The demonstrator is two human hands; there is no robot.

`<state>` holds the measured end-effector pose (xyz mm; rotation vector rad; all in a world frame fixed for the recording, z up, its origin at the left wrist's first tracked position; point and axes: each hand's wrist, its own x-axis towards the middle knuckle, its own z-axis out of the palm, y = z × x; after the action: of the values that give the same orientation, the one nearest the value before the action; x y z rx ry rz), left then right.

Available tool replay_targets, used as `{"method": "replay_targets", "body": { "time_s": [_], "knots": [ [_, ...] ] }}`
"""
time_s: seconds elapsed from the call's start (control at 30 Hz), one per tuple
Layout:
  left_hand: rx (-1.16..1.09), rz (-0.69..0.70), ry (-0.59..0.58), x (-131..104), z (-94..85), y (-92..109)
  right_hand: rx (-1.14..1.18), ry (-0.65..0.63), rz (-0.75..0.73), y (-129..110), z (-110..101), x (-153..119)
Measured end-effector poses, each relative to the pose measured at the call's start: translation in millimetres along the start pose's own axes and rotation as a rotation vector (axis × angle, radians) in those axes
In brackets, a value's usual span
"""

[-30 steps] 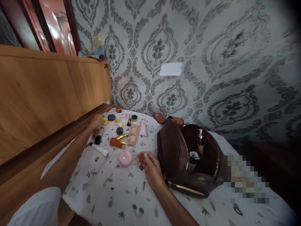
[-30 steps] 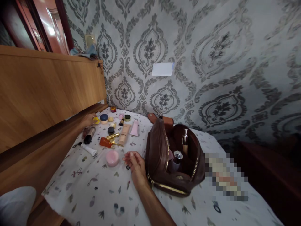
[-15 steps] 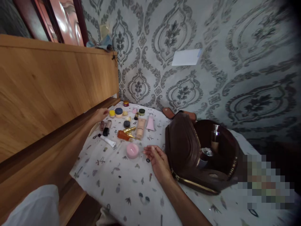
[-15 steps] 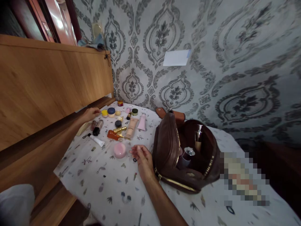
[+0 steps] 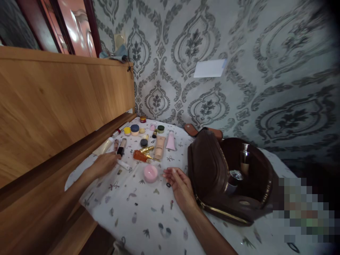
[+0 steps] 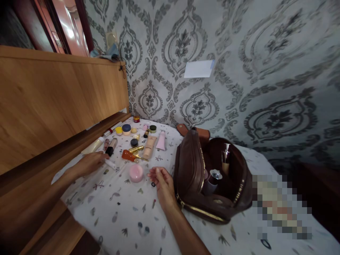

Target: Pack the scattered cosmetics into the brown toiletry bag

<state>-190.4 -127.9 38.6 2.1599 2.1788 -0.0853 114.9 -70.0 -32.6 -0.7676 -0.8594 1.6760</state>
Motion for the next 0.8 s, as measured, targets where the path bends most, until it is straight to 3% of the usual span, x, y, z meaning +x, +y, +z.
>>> {"method": "replay_targets", "body": {
  "time_s": [0.2, 0.37, 0.63, 0.8],
  "knots": [
    [0.046, 0.015, 0.063, -4.0, -1.1, 5.4, 0.001, -0.012, -0.018, 1.6, -0.8, 0.5],
    [-0.237, 0.115, 0.116, -3.7, -7.8, 12.7, 0.001, -0.014, -0.011, 1.0, 0.5, -0.5],
    [-0.851, 0.315, 0.056, 23.8, -0.7, 67.1, -0.164, -0.082, -0.078, 4.3, 0.9, -3.8],
    [-0.968, 0.411, 0.040, 38.5, 5.2, 93.4, -0.239, -0.140, -0.096, 5.7, 0.6, -5.2]
  ]
}}
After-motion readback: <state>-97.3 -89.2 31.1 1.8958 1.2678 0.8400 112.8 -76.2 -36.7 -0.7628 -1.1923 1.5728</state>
